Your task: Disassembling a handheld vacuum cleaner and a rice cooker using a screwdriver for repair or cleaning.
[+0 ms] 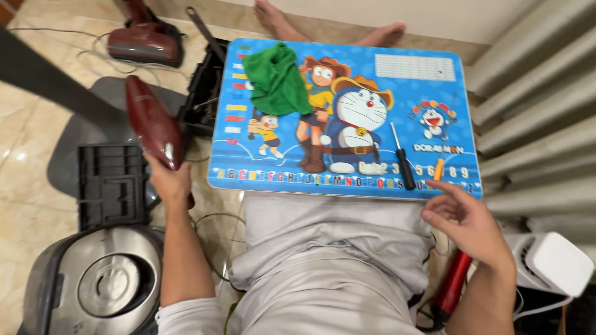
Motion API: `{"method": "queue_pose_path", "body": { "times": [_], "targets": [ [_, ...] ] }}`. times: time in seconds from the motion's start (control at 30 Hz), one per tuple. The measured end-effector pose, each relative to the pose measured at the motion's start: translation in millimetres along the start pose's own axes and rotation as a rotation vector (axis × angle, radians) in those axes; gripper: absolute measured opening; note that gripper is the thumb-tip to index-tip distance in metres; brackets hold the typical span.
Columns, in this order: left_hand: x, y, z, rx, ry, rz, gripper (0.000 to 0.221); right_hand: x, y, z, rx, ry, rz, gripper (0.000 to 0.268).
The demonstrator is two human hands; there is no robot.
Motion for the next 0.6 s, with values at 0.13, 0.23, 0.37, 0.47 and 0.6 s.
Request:
{"method": "queue_pose_path", "body": {
  "times": [0.13,0.23,0.37,0.47,0.6],
  "targets": [
    [5,-6,6,0.006,0.057,0.008,0.118,-2,-11,9,-0.073,-0.024,0.061,0.067],
    [20,-14,20,0.021,-0.098,-0.099,0.114,-5,-11,9,-0.097,-0.093,0.13,0.051],
    [24,-7,16,-0.039,-0.264,-0.248,0.104,-10,-3,16,-0.131,-0.113,0.155,0.043],
    [25,-7,20,-0.065,-0.338,-0.29,0.103,-13,1,20,-0.144,-0.078,0.16,0.043],
    [22,-12,11,-0.187,-0.474,-0.324,0.118,-14,3,14,-0.12,-0.065,0.168,0.043]
  ]
}}
Point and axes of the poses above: each hand's wrist, its own x-axis away from the middle knuckle, its own y-axis out of the palm, z = x × y, the point moved 3 cm from there along -x, towards the middle knuckle, and after that the axes turned 4 degrees about -z, right-handed, at the moved point
